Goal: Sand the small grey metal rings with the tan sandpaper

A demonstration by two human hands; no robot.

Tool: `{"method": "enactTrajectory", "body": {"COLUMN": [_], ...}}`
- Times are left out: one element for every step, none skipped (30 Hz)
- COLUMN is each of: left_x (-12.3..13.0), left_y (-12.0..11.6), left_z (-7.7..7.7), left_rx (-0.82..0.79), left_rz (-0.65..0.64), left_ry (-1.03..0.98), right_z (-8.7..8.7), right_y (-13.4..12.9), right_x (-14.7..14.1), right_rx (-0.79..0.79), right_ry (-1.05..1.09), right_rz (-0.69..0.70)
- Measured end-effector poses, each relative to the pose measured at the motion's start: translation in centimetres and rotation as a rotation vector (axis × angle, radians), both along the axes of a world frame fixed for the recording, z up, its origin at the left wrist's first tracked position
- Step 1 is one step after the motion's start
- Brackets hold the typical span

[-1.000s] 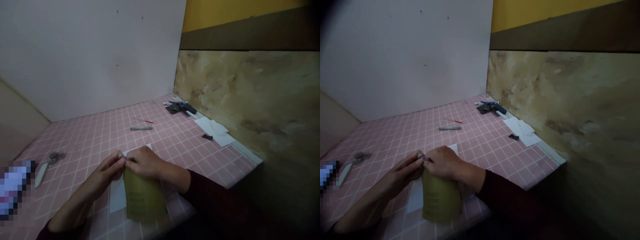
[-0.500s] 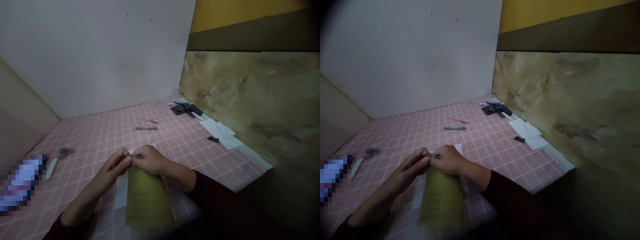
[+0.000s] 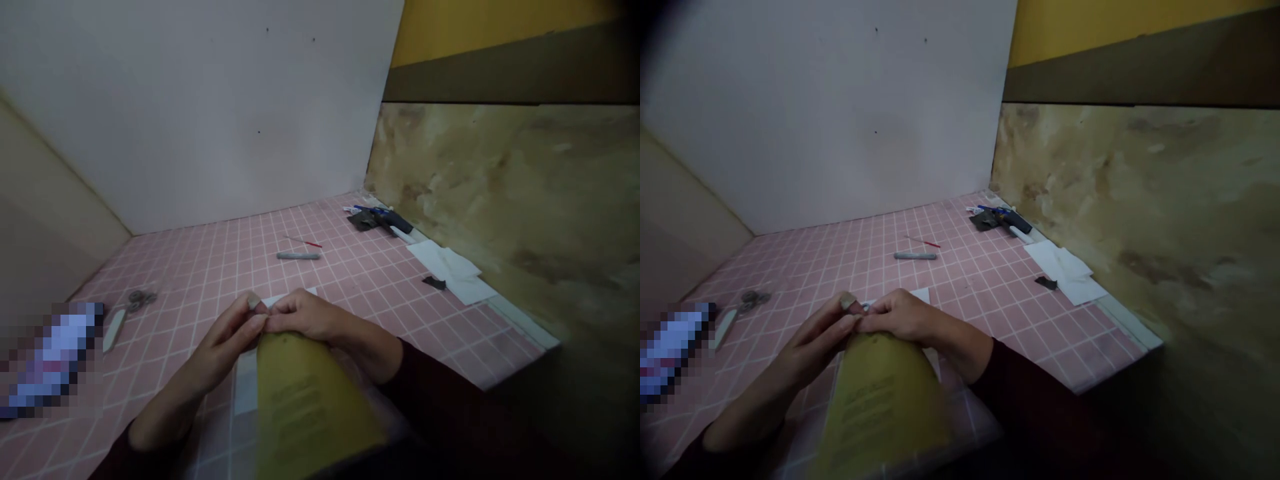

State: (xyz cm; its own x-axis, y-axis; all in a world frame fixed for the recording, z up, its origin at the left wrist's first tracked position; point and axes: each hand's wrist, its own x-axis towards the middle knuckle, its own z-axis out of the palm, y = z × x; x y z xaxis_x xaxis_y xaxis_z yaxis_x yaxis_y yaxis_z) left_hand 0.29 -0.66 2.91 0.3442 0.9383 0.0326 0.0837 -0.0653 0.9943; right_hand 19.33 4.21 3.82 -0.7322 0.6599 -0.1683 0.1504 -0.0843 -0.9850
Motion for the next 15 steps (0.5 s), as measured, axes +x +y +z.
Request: {"method": "enactTrajectory", "body": {"left_x": [-0.05,-0.1,-0.14,-0.18,-0.21,-0.23,-0.25,-0.25,-0.25,-0.22,-0.17,-0.1,-0.02,0.08,0.19], "left_y": [-0.21,-0.34,-0.35,-0.26,-0.09,0.13,0.34,0.51,0.61,0.63,0.57,0.46,0.31,0.17,0.04], "left_z": [0.2,0.32,0.33,0.24,0.07,-0.14,-0.34,-0.49,-0.56,-0.54,-0.44,-0.26,-0.06,0.16,0.35], "left_rx": [0.012,0.012,0.003,-0.016,-0.045,-0.077,-0.105,-0.119,-0.117,-0.096,-0.066,-0.034,-0.005,0.017,0.03], "left_rz": [-0.007,-0.015,-0.025,-0.037,-0.053,-0.072,-0.086,-0.094,-0.092,-0.08,-0.061,-0.04,-0.022,-0.008,0.003], "left_ry": [-0.003,-0.005,-0.011,-0.02,-0.023,-0.021,-0.011,0.003,0.018,0.025,0.025,0.022,0.02,0.021,0.026], "right_z": [0.09,0.17,0.22,0.25,0.26,0.23,0.18,0.13,0.07,0.02,0.0,-0.01,0.02,0.06,0.12], "right_y": [0.02,0.03,0.04,0.05,0.04,0.03,0.01,-0.01,-0.02,-0.02,-0.01,0.01,0.04,0.06,0.1], "right_x": [0.13,0.25,0.35,0.42,0.44,0.42,0.37,0.3,0.22,0.16,0.13,0.12,0.13,0.16,0.2], "right_rx": [-0.144,-0.22,-0.202,-0.098,0.065,0.245,0.408,0.522,0.565,0.529,0.423,0.268,0.093,-0.072,-0.205], "right_ry": [0.05,0.08,0.08,0.05,0.001,-0.057,-0.108,-0.145,-0.159,-0.148,-0.112,-0.062,-0.006,0.048,0.094], "right_rz": [0.066,0.109,0.11,0.076,0.027,-0.02,-0.059,-0.089,-0.111,-0.114,-0.102,-0.075,-0.04,-0.005,0.022]}}
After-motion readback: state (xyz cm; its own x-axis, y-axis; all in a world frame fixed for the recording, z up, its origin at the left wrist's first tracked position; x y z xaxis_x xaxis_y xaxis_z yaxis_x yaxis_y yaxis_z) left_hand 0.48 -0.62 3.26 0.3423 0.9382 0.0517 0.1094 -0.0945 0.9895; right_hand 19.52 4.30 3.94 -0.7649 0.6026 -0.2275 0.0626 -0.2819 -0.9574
